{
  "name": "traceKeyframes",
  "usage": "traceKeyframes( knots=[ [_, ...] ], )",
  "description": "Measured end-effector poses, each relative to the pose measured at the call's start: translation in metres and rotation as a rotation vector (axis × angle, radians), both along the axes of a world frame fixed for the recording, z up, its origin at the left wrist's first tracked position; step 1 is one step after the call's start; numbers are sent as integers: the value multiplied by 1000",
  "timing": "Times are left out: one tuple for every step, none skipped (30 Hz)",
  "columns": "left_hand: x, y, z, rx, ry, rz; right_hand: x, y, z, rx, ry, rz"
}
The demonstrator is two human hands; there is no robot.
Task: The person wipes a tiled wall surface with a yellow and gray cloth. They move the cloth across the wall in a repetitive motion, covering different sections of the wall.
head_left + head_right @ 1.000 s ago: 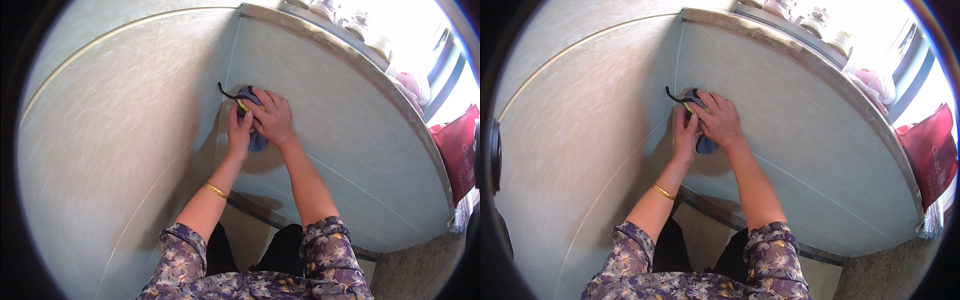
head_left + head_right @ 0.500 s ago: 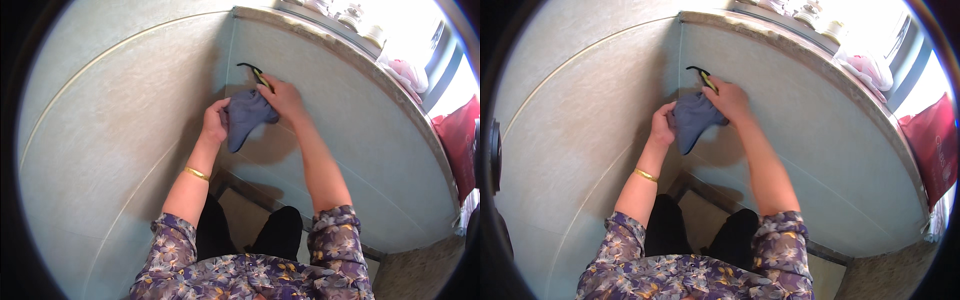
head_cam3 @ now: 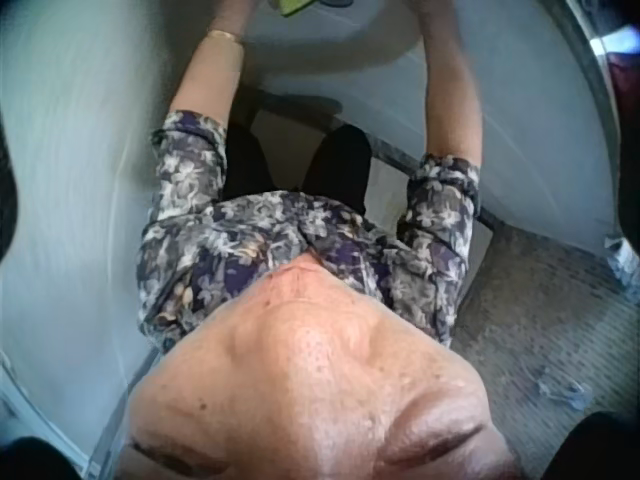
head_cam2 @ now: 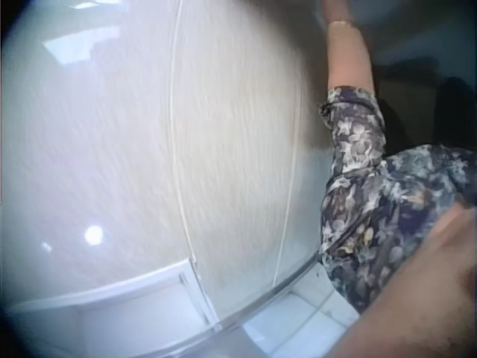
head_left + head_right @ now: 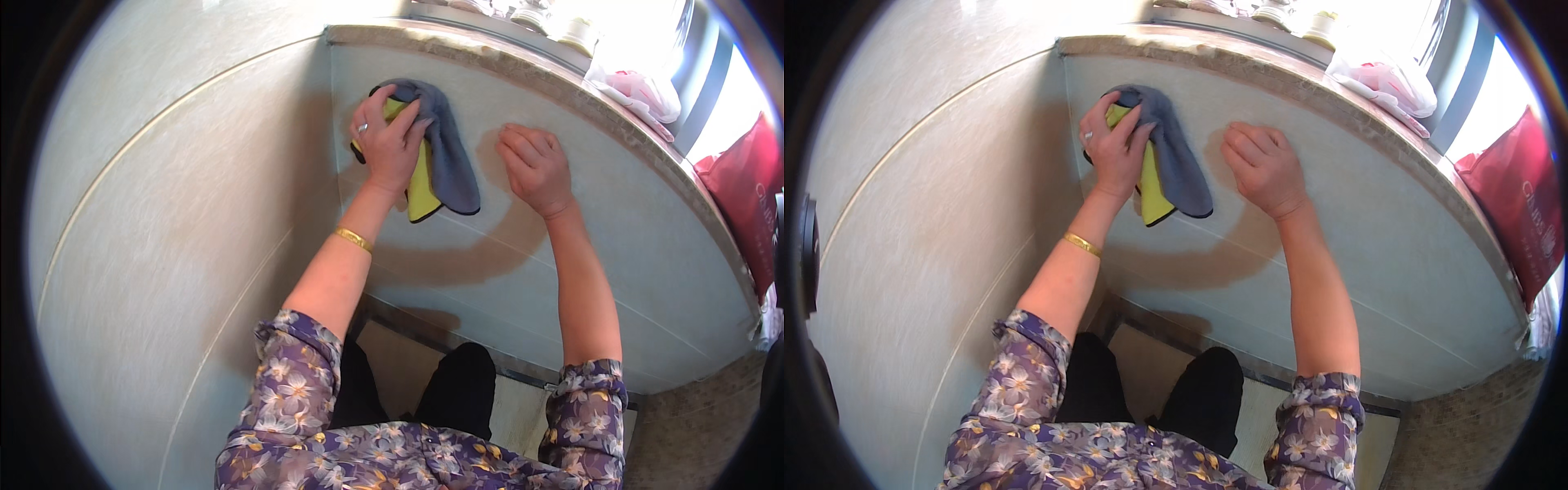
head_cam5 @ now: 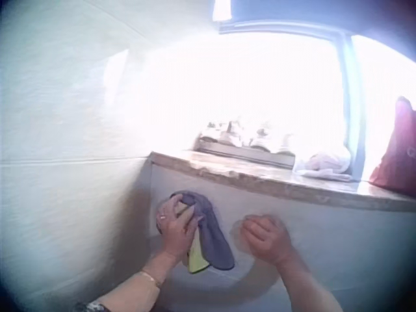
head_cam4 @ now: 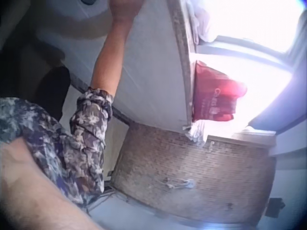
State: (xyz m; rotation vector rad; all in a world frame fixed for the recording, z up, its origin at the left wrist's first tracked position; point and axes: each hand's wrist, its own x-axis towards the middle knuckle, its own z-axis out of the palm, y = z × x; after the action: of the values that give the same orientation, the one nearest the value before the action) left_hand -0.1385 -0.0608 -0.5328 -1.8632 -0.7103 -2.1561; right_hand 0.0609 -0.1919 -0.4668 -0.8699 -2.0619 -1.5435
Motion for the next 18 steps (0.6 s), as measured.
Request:
traceKeyframes(
  knots=[
    [-3, 7, -5, 46, -10, 71, -6, 1, 2, 3, 13, 11],
    [2, 18, -17, -48, -7, -47, -12, 2, 4, 7, 26, 21],
    [14, 12, -26, -47, 57, -57, -14, 2, 7, -1, 43, 13],
    [27, -5, -36, -40, 123, -60, -17, 3, 10, -4, 61, 13],
    [34, -15, -42, -34, 185, -65, -20, 3, 10, -8, 76, 10],
    [38, -18, -44, 7, 225, -86, -21, 1, 9, -13, 81, 15],
    [41, -21, -45, 48, 265, -104, -22, 0, 10, -19, 86, 21],
    [42, -22, -47, 89, 305, -121, -24, -1, 10, -25, 92, 28],
    [36, -15, -44, 62, 285, -63, -23, -2, 8, -15, 88, 30],
    [24, 1, -38, 33, 261, -9, -22, -3, 4, -7, 79, 28],
    [16, 13, -30, 11, 233, 48, -21, -5, 2, 9, 66, 29],
    [13, 19, -22, -69, 124, 38, -22, -5, 1, 12, 76, 18],
    [11, 23, -16, -150, 14, 28, -21, -6, 0, 14, 87, 7],
    [11, 24, -12, -231, -95, 16, -20, -6, -1, 15, 98, -6],
    [14, 18, -16, -187, -20, 25, -22, -5, -1, 45, 128, -3],
    [25, 6, -21, -139, 51, 34, -24, -4, 1, 78, 154, 2],
    [34, -7, -26, -92, 122, 43, -26, -2, 3, 111, 181, 6],
    [41, -24, -20, -4, 149, -57, -25, -2, 4, 118, 183, -11]
  ],
)
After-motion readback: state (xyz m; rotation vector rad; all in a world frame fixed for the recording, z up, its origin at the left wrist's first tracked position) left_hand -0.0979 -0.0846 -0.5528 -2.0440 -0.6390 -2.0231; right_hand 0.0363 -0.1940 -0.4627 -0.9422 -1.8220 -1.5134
